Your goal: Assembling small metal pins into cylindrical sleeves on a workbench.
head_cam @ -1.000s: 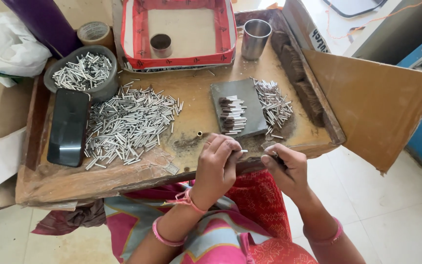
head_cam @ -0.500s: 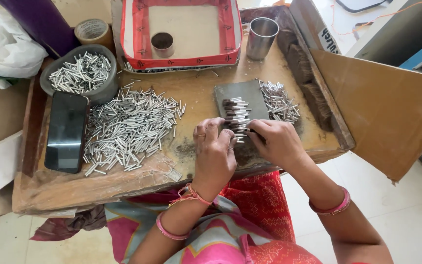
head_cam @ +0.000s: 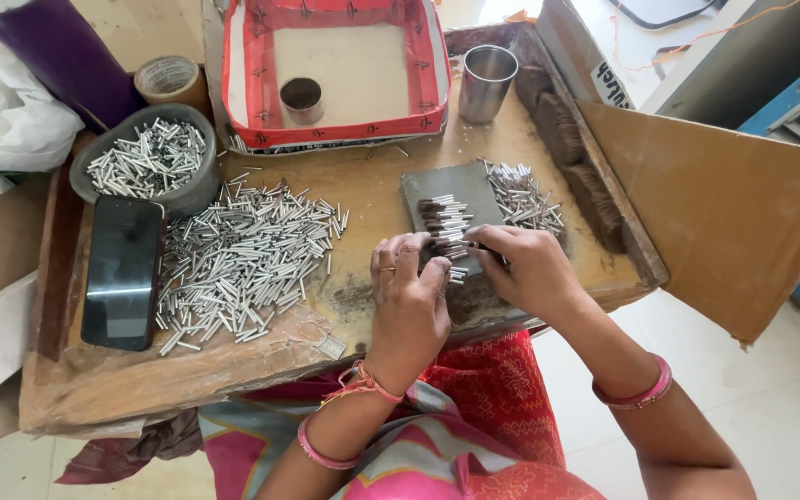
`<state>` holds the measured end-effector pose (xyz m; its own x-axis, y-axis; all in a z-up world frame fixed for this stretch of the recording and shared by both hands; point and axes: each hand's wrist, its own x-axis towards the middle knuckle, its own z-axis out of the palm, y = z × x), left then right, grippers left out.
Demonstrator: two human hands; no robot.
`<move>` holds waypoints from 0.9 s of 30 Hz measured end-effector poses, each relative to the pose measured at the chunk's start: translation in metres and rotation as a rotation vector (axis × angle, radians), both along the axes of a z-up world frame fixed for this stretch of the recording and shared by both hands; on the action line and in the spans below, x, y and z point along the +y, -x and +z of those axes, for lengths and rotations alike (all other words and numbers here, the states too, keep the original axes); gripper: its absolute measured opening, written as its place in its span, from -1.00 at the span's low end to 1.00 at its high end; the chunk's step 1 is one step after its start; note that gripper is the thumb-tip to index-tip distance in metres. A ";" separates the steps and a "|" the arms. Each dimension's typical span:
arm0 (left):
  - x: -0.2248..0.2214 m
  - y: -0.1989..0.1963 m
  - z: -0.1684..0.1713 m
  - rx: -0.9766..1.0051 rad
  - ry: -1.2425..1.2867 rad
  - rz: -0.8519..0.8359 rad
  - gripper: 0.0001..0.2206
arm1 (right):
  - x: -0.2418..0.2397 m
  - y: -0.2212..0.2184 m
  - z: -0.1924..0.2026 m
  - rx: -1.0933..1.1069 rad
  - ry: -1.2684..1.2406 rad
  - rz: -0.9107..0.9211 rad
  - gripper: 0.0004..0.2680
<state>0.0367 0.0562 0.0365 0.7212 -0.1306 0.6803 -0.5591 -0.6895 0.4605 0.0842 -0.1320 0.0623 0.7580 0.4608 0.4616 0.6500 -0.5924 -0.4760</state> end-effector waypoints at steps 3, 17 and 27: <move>0.001 0.001 -0.001 0.011 -0.003 -0.004 -0.77 | 0.001 -0.003 -0.004 -0.040 0.059 -0.076 -0.87; 0.000 0.001 -0.002 0.017 0.009 0.011 -0.75 | 0.000 -0.008 -0.002 -0.030 0.179 -0.028 -0.88; -0.001 0.000 -0.003 0.013 -0.046 0.048 -0.64 | 0.002 -0.010 0.001 0.054 0.149 -0.044 -0.87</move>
